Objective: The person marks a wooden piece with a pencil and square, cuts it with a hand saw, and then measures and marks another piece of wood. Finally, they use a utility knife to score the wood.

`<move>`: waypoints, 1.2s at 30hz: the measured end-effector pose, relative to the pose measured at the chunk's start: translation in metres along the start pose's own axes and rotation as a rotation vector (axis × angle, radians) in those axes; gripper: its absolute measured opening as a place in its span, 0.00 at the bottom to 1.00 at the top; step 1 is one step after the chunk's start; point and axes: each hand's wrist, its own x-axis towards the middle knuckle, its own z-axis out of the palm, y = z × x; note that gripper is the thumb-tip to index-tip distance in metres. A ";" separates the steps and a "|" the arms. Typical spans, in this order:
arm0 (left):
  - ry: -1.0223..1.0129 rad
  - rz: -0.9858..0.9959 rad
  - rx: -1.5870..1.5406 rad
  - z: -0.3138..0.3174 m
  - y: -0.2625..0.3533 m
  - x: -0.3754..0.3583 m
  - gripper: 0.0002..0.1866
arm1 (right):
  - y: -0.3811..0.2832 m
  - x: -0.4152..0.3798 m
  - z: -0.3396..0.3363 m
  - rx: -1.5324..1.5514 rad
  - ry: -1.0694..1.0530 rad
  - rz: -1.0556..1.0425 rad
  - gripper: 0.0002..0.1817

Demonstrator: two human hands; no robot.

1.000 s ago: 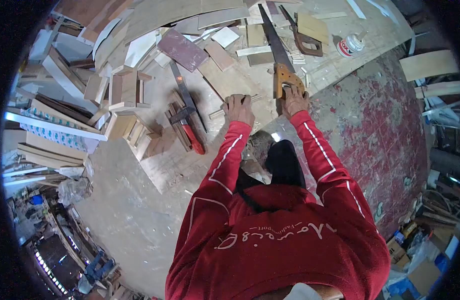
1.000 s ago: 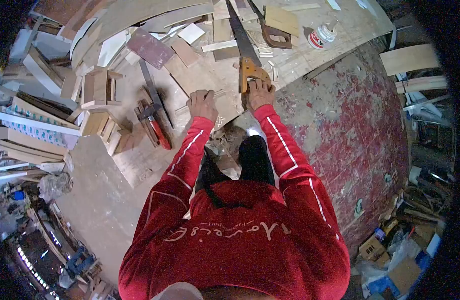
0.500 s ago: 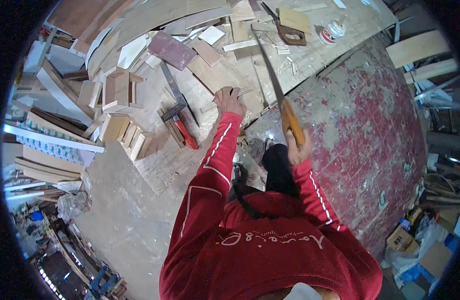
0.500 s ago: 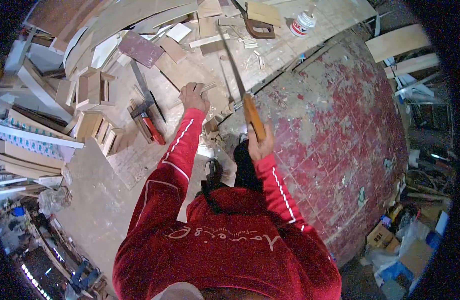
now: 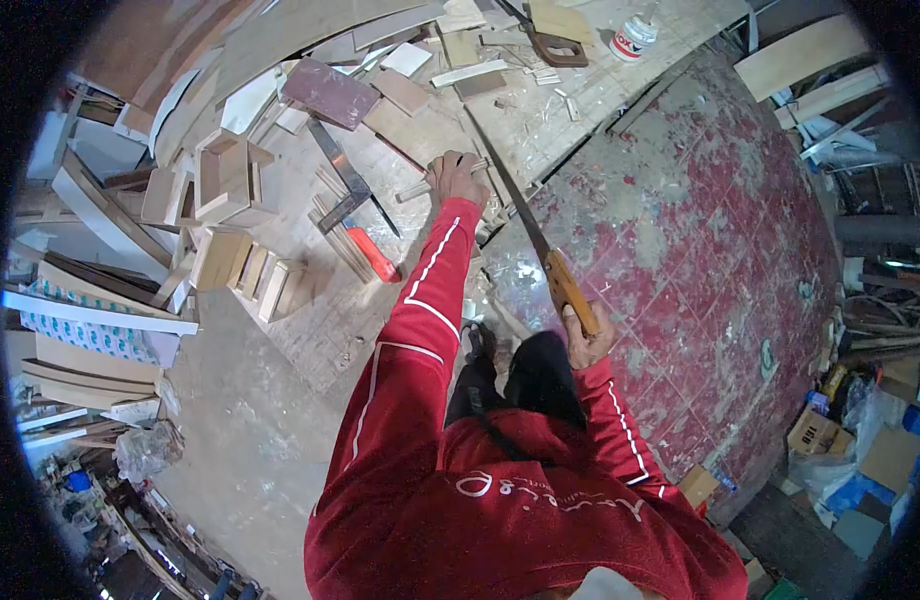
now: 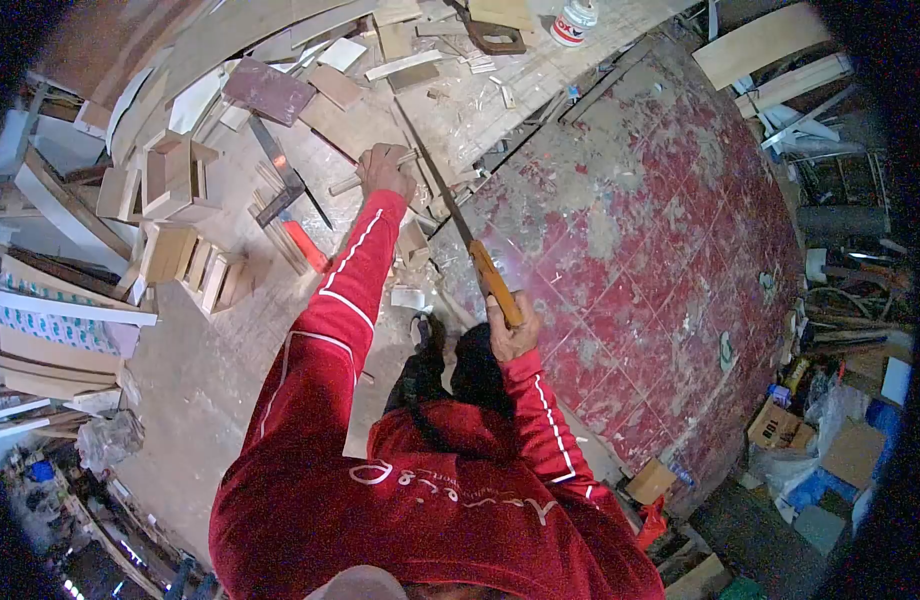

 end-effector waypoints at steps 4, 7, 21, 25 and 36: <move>0.014 -0.008 0.006 0.005 -0.001 0.002 0.15 | 0.000 0.002 0.000 -0.068 -0.082 0.057 0.11; 0.092 0.024 -0.024 0.007 0.000 -0.003 0.15 | -0.002 -0.001 0.001 -0.061 -0.105 0.076 0.11; 0.032 -0.042 -0.087 0.013 -0.015 0.007 0.22 | 0.018 0.005 0.002 0.087 -0.200 0.003 0.22; 0.211 -0.017 0.066 -0.008 -0.002 -0.002 0.30 | 0.006 0.004 0.001 0.157 -0.185 0.110 0.20; 0.165 -0.014 -0.016 -0.043 -0.030 -0.009 0.23 | -0.013 -0.009 0.010 0.050 -0.213 0.332 0.22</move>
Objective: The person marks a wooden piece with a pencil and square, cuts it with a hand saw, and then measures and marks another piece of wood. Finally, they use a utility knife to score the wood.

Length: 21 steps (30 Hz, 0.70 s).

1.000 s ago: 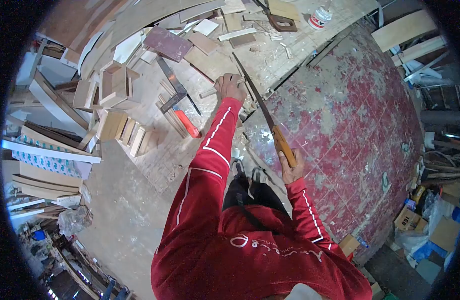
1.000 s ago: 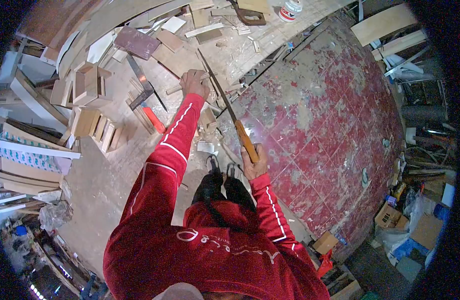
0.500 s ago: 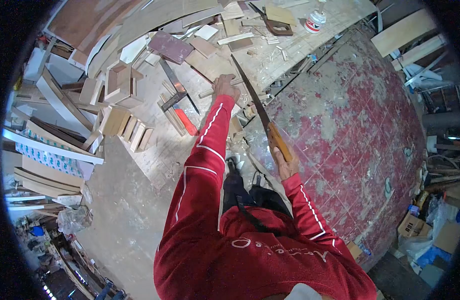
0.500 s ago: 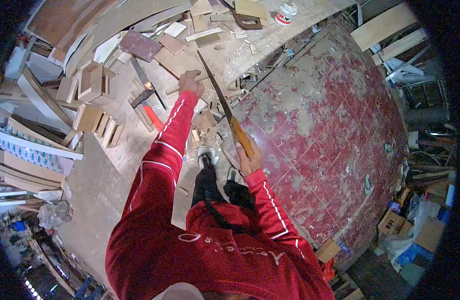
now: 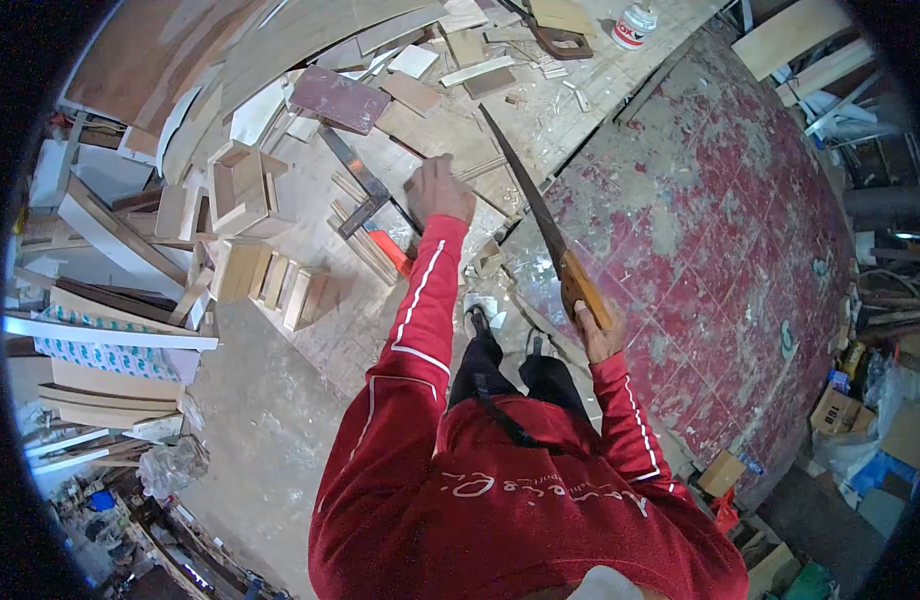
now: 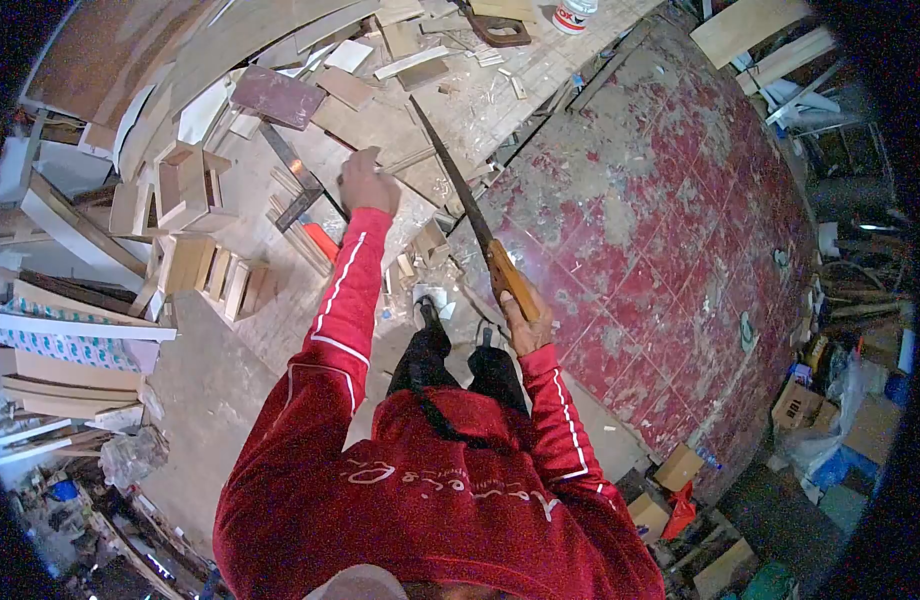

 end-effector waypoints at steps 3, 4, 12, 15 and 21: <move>-0.132 0.063 0.165 -0.002 0.008 -0.002 0.24 | 0.014 0.000 0.007 -0.054 0.049 -0.133 0.23; -0.157 0.058 0.202 0.001 0.006 -0.004 0.23 | 0.015 -0.001 0.006 -0.057 0.053 -0.131 0.23; -0.203 0.050 0.083 0.010 -0.019 -0.002 0.15 | 0.024 0.002 0.007 0.044 0.053 -0.119 0.22; -0.197 0.091 0.038 0.021 -0.026 0.003 0.13 | 0.027 0.005 -0.002 -0.017 0.025 -0.131 0.22; -0.246 0.113 0.042 0.029 -0.035 0.007 0.13 | 0.022 0.007 -0.008 -0.041 -0.022 -0.160 0.22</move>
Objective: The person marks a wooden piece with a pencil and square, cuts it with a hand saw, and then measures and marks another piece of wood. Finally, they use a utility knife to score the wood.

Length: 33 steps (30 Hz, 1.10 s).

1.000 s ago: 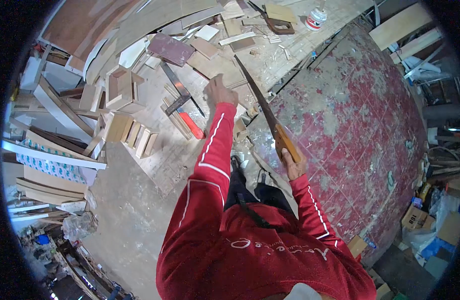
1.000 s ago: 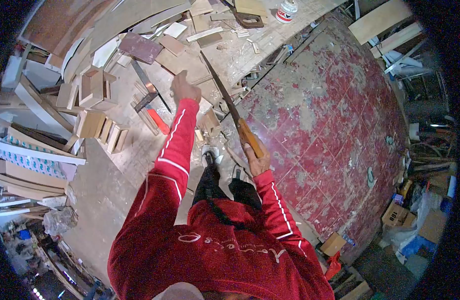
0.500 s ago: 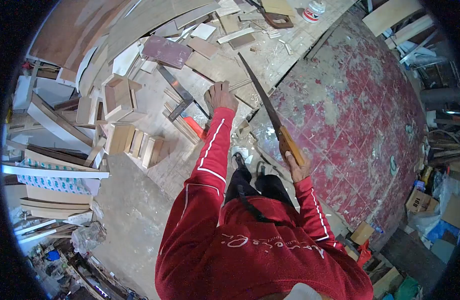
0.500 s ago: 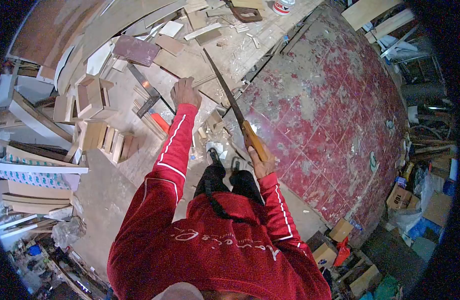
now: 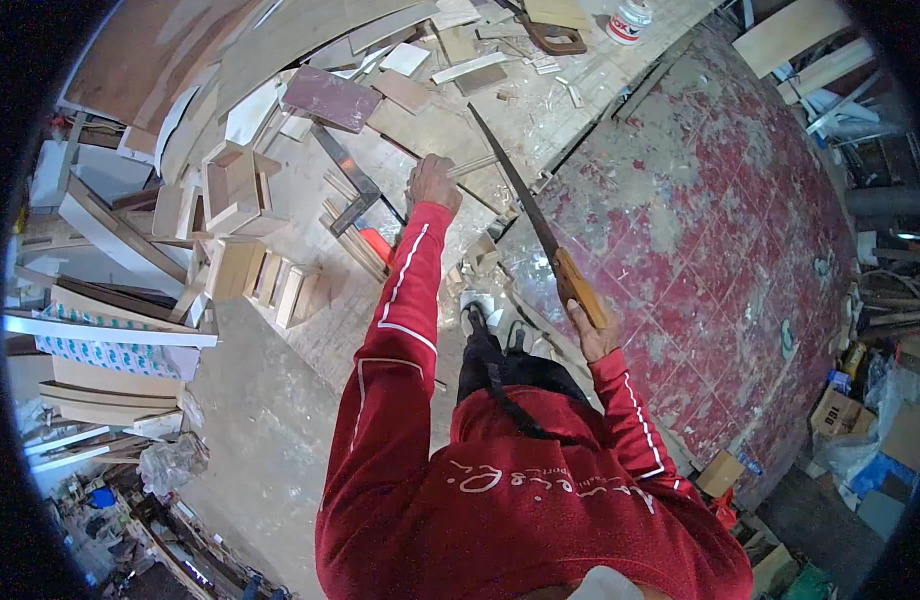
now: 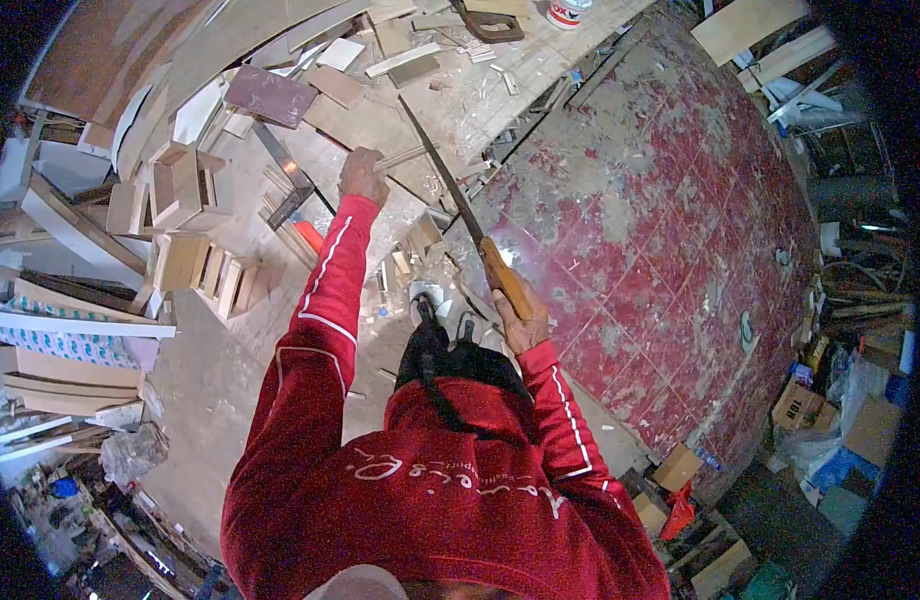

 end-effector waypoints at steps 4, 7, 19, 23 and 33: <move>-0.035 -0.015 -0.019 -0.005 0.002 0.000 0.15 | 0.003 0.001 0.001 -0.064 0.024 -0.064 0.22; -0.041 -0.083 0.065 -0.031 0.027 -0.003 0.17 | 0.004 0.000 0.002 -0.052 0.026 -0.113 0.22; -0.190 -0.134 0.064 -0.028 0.015 -0.007 0.18 | 0.000 -0.006 -0.007 0.039 0.043 -0.085 0.22; -0.050 0.082 0.119 -0.029 0.013 -0.015 0.15 | -0.002 -0.014 -0.012 0.020 0.030 -0.034 0.21; -0.276 -0.171 -0.050 -0.032 0.011 -0.010 0.13 | 0.010 -0.019 -0.017 -0.002 0.029 0.006 0.22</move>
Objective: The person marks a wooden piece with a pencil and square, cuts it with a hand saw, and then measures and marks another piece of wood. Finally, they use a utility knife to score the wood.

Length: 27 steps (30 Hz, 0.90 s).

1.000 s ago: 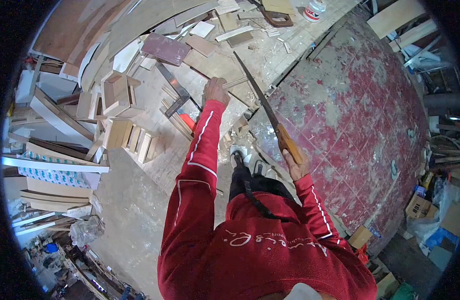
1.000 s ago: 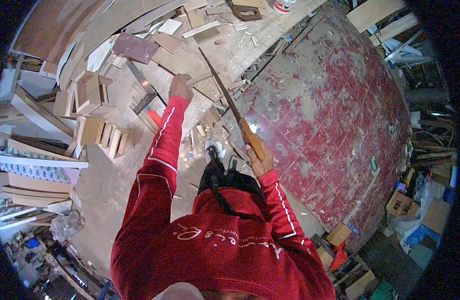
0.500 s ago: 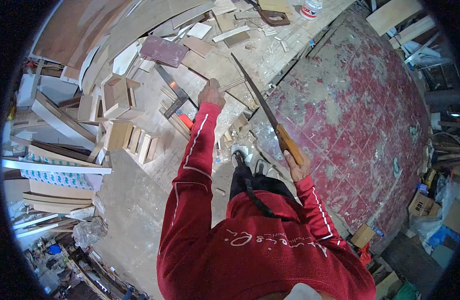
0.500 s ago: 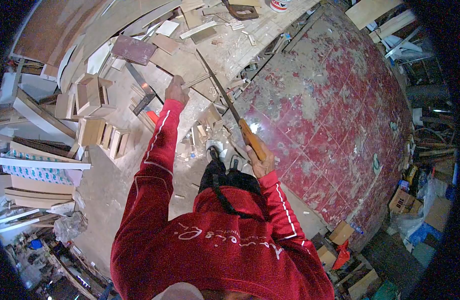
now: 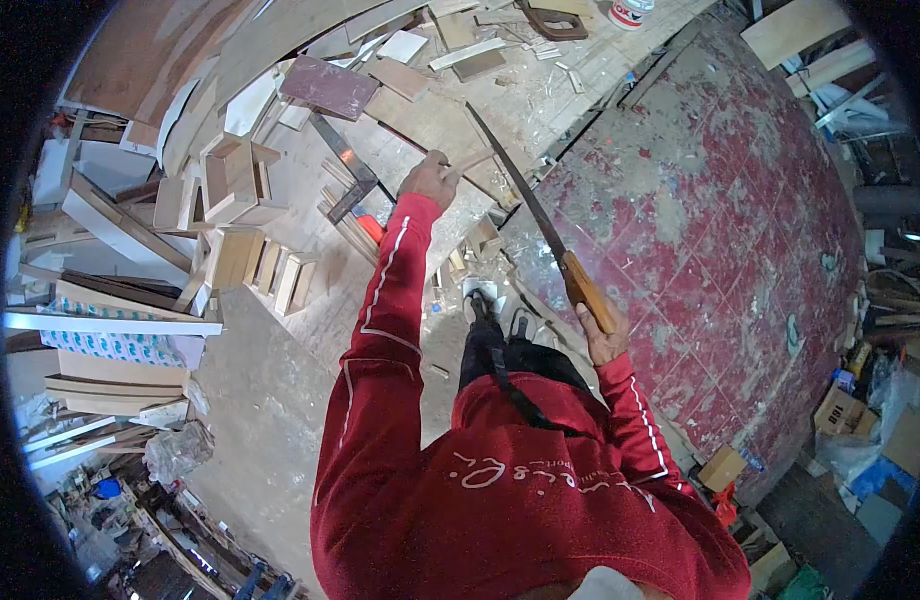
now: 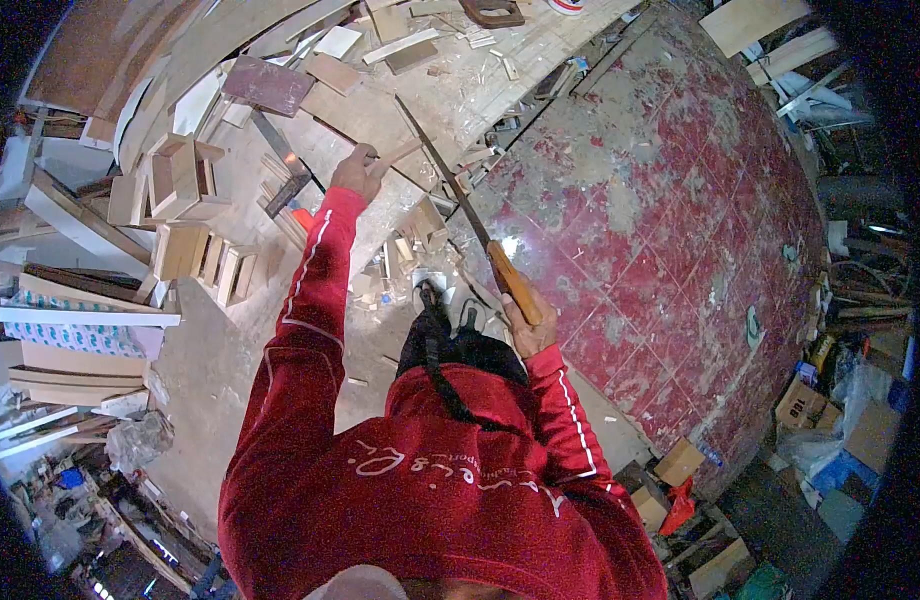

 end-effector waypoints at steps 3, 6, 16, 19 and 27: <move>-0.044 -0.107 -0.182 0.005 -0.015 0.012 0.13 | 0.003 0.001 0.000 -0.004 0.008 -0.028 0.22; -0.128 -0.091 -0.344 0.011 -0.028 0.020 0.12 | 0.003 0.001 0.000 -0.001 0.015 -0.055 0.22; 0.052 -0.113 -0.232 0.013 -0.018 0.019 0.15 | -0.019 0.001 -0.008 0.138 -0.004 0.226 0.20; 0.182 0.054 -0.083 0.010 -0.004 0.013 0.14 | -0.013 0.003 -0.002 0.162 0.095 0.139 0.20; 0.230 0.138 0.229 0.011 0.028 0.001 0.18 | -0.014 0.004 -0.005 0.127 0.137 0.040 0.20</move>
